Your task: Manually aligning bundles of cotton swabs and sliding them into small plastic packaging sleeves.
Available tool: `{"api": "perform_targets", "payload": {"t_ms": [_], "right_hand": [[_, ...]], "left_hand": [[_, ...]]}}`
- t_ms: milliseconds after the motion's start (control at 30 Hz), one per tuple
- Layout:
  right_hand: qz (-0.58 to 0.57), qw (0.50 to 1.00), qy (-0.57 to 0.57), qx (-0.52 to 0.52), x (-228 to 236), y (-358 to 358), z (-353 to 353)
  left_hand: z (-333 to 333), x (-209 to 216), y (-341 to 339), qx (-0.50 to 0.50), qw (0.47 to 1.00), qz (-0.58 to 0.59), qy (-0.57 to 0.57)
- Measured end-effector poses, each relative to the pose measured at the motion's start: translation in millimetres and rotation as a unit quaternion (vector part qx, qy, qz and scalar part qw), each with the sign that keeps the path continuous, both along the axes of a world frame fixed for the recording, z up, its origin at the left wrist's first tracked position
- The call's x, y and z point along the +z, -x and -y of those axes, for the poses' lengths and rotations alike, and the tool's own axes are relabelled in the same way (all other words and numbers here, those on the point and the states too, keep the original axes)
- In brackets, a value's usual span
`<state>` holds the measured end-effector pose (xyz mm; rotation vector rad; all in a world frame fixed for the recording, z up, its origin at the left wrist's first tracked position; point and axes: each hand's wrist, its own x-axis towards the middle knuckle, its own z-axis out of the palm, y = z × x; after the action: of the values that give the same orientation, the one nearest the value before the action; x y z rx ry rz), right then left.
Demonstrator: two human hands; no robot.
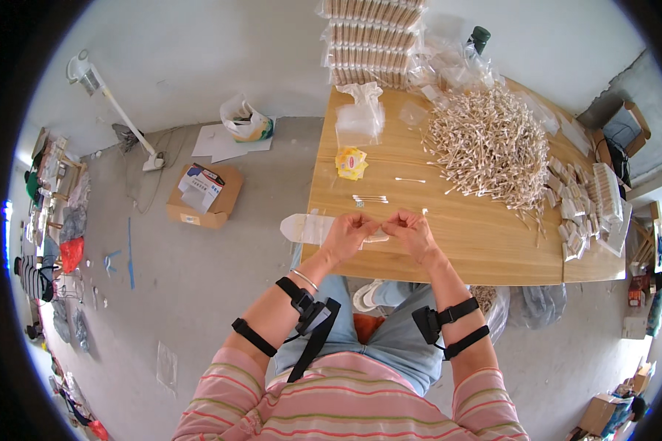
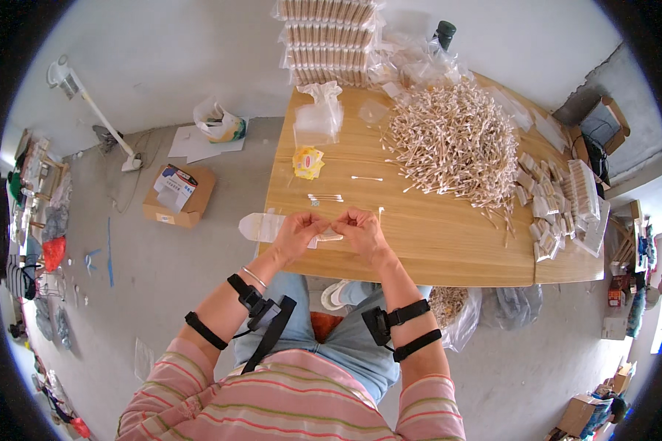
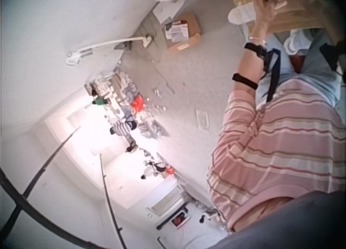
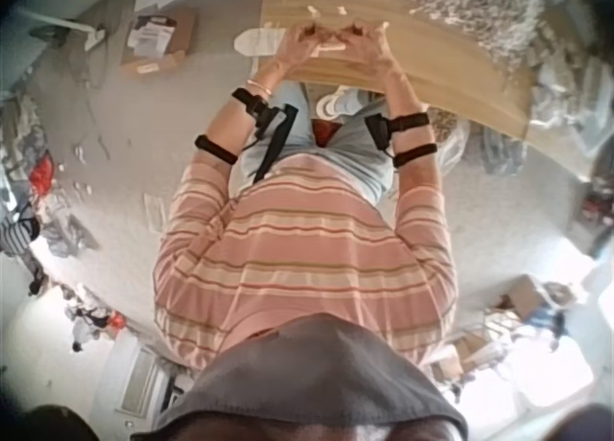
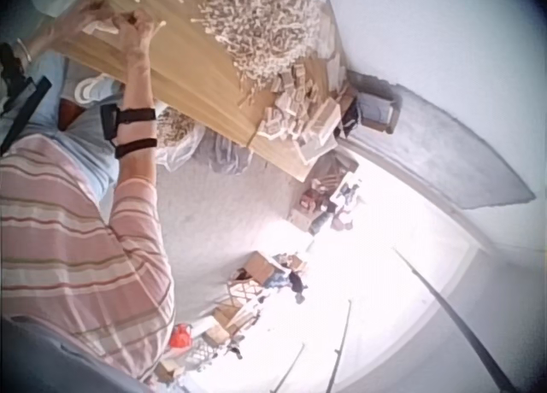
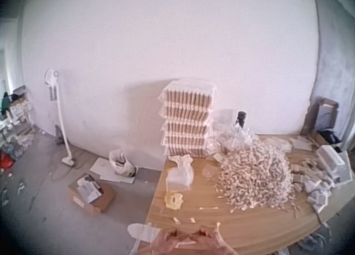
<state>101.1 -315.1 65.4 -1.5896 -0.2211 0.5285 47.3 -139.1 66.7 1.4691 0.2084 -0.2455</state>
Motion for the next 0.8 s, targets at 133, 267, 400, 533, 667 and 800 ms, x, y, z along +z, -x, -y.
{"api": "perform_targets", "payload": {"t_ms": [133,267,400,533,667,800], "right_hand": [[0.094,0.994,0.053,-0.001,3,11,1],[0.289,0.953,0.088,-0.012,14,21,5],[0.319,0.941,0.112,-0.014,16,25,6],[0.324,0.942,0.086,-0.009,9,27,2],[0.167,0.986,0.007,-0.017,13,32,8],[-0.068,0.990,-0.113,-0.046,49,28,19]], "left_hand": [[0,-7,7,0.001,0.995,0.086,-0.051],[8,-2,20,0.015,0.967,0.203,-0.156],[9,3,25,0.040,0.913,0.293,-0.280],[8,0,25,0.036,0.933,0.244,-0.262],[10,7,24,0.013,0.966,0.173,-0.194],[0,47,29,0.003,0.989,-0.025,0.142]]}}
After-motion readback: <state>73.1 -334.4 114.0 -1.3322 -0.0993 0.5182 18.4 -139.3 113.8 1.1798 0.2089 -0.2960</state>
